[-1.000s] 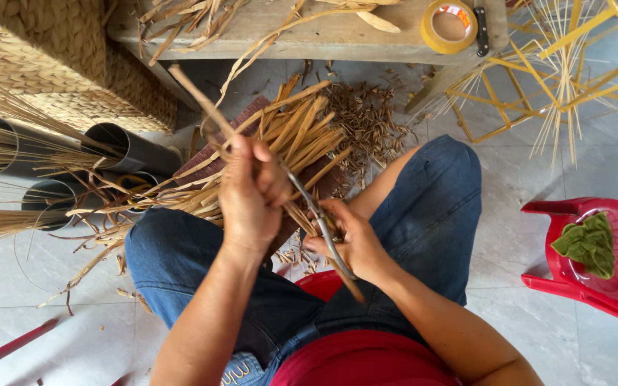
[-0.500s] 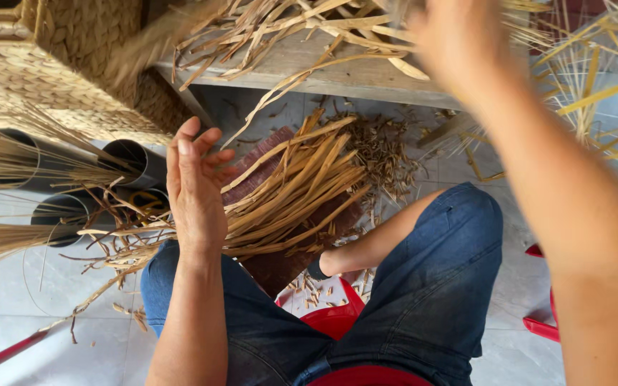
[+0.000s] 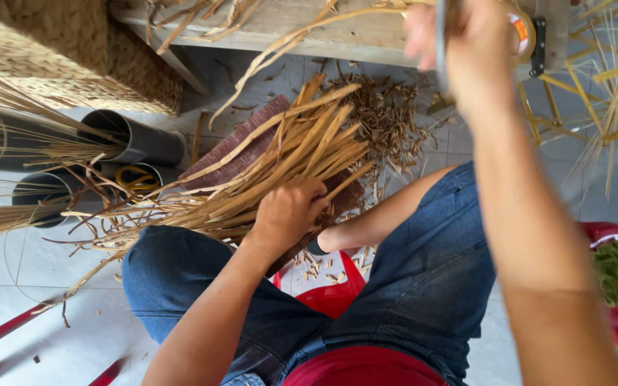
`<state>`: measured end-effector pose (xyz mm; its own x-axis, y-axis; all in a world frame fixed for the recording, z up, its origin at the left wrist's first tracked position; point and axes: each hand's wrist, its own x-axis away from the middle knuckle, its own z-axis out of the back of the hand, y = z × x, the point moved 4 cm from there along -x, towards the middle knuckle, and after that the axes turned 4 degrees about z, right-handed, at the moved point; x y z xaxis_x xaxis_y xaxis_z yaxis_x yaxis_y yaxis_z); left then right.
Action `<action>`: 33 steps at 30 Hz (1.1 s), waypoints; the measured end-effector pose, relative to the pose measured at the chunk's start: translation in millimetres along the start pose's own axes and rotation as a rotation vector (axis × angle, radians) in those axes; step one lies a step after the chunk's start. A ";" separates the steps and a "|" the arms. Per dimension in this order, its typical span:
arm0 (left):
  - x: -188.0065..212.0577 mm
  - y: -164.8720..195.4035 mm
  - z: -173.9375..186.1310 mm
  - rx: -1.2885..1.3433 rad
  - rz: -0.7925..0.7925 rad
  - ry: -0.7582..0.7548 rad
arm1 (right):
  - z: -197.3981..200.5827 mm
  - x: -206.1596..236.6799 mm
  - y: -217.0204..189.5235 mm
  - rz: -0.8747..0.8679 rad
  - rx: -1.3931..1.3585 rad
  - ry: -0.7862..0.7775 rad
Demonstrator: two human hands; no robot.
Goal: The person sits on a low stool and trims dried plant stalks with scissors, cutting off thin strips and ends from each stalk one at a time and placing the trimmed pieces onto a pile of stalks beside them.
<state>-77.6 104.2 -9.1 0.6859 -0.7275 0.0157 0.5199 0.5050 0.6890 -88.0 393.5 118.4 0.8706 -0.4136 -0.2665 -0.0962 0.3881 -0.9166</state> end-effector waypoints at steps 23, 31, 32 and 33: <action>25.1 20.4 6.6 0.357 0.178 -0.332 | -35.8 240.4 94.7 -0.334 -0.827 0.352; 31.3 54.7 36.6 0.704 -0.036 -0.243 | -46.0 224.5 33.6 -0.127 -0.710 0.130; 31.2 59.1 36.3 0.736 -0.032 -0.246 | -49.2 223.4 27.7 -0.107 -0.667 0.076; 30.7 64.3 34.9 0.769 -0.029 -0.246 | -51.9 222.7 23.5 -0.122 -0.617 0.064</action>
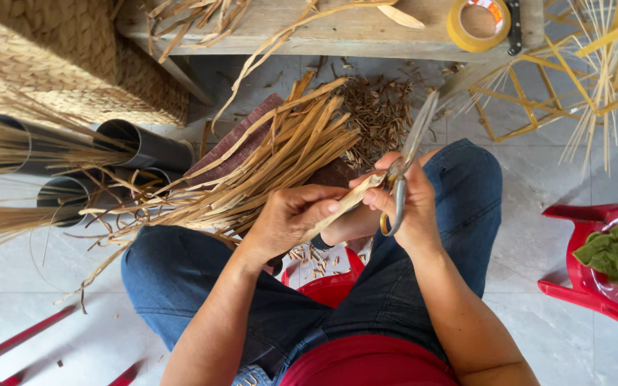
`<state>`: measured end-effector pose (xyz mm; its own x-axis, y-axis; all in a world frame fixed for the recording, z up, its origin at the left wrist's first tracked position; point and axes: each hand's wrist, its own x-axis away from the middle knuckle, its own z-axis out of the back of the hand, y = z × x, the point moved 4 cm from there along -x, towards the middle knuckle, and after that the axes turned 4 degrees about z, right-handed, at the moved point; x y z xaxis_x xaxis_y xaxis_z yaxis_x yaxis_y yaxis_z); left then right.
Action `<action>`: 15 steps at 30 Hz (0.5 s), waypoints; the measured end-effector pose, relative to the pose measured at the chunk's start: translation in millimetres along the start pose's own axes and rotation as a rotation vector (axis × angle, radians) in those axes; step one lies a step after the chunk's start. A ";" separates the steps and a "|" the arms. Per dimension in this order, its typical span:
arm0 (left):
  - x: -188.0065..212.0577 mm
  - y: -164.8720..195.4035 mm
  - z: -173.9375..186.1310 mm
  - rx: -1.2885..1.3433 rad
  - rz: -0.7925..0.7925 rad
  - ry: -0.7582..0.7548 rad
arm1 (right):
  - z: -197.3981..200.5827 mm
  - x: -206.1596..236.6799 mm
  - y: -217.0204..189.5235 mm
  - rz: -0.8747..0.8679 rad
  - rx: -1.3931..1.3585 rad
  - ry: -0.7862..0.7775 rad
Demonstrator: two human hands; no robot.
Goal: The person sits on a low stool and trims dried plant stalks with scissors, cutting off thin strips and ends from each stalk one at a time and placing the trimmed pieces onto a pile of stalks beside them.
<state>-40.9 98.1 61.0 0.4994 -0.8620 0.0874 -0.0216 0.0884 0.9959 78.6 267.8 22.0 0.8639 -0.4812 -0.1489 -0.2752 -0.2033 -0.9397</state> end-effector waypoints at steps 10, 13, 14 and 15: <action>4.1 6.3 -1.2 -0.027 -0.077 0.152 | -24.5 -8.0 -14.9 0.016 0.089 0.010; 3.6 -3.1 -4.4 0.146 -0.062 0.186 | -23.8 -9.5 -15.0 0.021 0.204 0.038; 3.5 -6.3 -4.8 0.131 -0.037 0.207 | -24.0 -9.5 -15.1 0.027 0.269 0.055; 3.1 -8.7 -5.5 0.117 -0.012 0.226 | -24.1 -9.2 -13.7 -0.007 0.287 0.071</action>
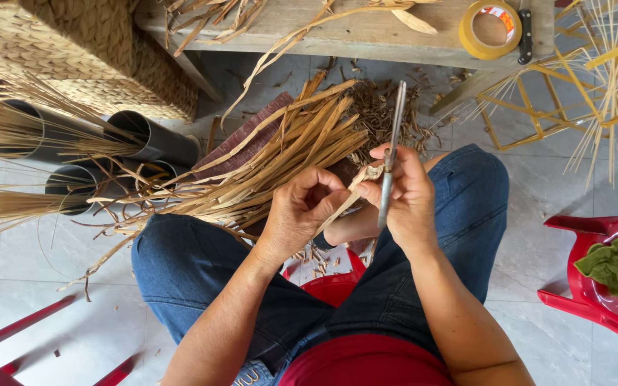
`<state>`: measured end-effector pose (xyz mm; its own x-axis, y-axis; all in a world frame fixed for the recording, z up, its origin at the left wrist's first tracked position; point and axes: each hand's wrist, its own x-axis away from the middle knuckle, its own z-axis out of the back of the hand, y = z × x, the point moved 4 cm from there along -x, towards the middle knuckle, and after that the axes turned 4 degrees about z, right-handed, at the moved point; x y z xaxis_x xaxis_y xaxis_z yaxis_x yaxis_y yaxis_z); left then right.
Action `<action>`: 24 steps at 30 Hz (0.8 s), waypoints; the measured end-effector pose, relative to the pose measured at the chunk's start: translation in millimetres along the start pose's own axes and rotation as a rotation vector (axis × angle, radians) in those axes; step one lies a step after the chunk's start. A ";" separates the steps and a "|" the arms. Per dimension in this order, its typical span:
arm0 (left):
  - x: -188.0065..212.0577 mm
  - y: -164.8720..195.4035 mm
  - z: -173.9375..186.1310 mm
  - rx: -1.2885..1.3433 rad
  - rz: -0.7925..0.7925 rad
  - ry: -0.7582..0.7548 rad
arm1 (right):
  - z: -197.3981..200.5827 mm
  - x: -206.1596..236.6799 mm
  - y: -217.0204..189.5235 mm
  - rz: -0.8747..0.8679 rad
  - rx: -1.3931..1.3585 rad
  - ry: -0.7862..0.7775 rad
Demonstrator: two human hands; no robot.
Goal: The person sits on a low stool and trims dried plant stalks with scissors, cutting off thin strips and ends from each stalk one at a time and placing the trimmed pieces onto a pile of stalks beside them.
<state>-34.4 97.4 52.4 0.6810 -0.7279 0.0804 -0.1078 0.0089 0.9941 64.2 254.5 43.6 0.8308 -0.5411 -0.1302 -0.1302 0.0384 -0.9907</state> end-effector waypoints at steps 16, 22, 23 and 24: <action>16.5 49.4 -25.6 -0.730 -0.562 0.233 | 3.8 5.8 13.1 -0.025 -0.529 -0.111; 11.6 38.9 -27.0 -0.573 -0.449 0.229 | 6.3 9.8 15.3 -0.027 -0.506 -0.085; 10.2 34.3 -25.9 -0.499 -0.378 0.221 | 6.2 10.2 16.4 -0.024 -0.504 -0.081; 9.0 29.8 -25.2 -0.425 -0.308 0.212 | 6.6 10.5 17.2 -0.019 -0.506 -0.085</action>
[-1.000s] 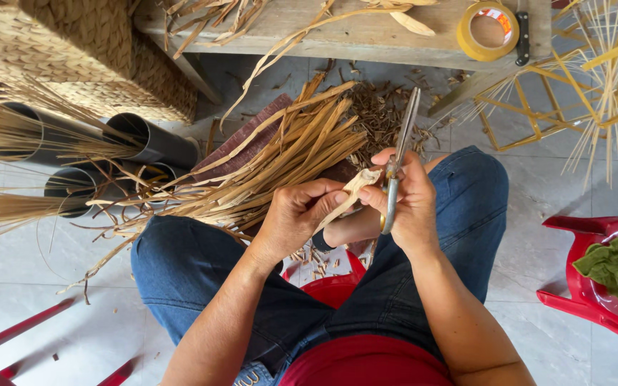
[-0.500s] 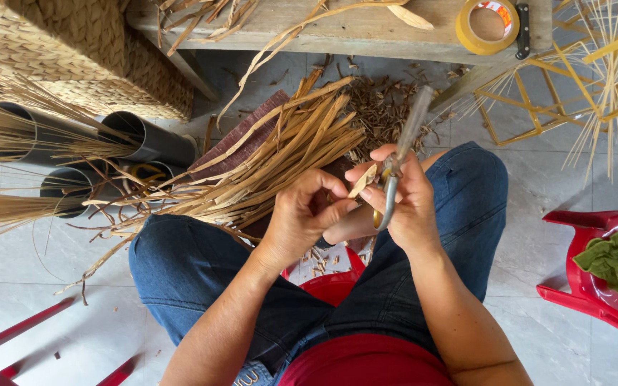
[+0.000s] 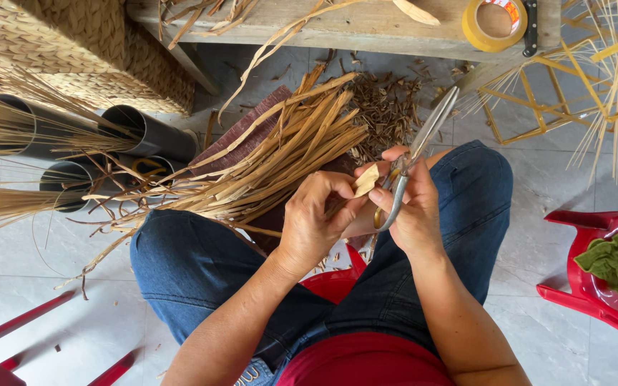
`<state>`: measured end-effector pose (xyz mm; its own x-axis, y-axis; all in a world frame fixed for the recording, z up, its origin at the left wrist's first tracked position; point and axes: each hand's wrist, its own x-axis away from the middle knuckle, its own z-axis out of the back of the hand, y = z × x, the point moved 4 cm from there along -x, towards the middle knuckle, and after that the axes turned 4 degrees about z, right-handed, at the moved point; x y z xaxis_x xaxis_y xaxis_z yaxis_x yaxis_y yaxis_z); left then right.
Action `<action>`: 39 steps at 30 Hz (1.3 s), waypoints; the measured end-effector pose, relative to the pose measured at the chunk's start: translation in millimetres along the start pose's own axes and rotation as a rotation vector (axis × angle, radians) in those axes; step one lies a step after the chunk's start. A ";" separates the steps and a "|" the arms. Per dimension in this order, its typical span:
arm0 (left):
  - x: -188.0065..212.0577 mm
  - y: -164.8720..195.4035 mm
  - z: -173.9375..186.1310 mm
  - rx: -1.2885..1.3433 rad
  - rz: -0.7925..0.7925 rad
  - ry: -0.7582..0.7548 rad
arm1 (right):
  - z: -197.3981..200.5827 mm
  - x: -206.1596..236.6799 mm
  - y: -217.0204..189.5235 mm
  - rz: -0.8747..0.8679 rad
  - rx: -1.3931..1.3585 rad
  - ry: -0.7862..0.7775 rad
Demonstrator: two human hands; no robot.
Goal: The person sits on a low stool and trims dried plant stalks with scissors, cutting off thin strips and ends from each stalk one at a time and placing the trimmed pieces onto a pile of stalks beside them.
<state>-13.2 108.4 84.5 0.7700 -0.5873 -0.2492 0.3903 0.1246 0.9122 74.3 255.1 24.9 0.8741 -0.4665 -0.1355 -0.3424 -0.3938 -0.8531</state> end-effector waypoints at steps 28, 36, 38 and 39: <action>1.1 28.2 18.3 -0.438 -0.330 0.060 | 5.6 -1.5 -6.1 0.054 -0.080 0.082; -3.3 -11.1 4.5 0.181 0.171 -0.116 | -10.5 0.8 -14.8 0.081 0.043 0.055; -1.0 -20.8 0.0 0.398 0.268 -0.193 | -15.6 1.4 -16.2 0.089 0.069 0.045; 0.0 -23.0 -0.3 0.472 0.251 -0.217 | -17.4 1.8 -16.9 0.090 0.065 0.047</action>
<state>-22.1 105.7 63.5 0.6696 -0.7424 0.0209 -0.0970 -0.0595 0.9935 75.6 247.1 47.9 0.8232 -0.5350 -0.1901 -0.3940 -0.2972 -0.8698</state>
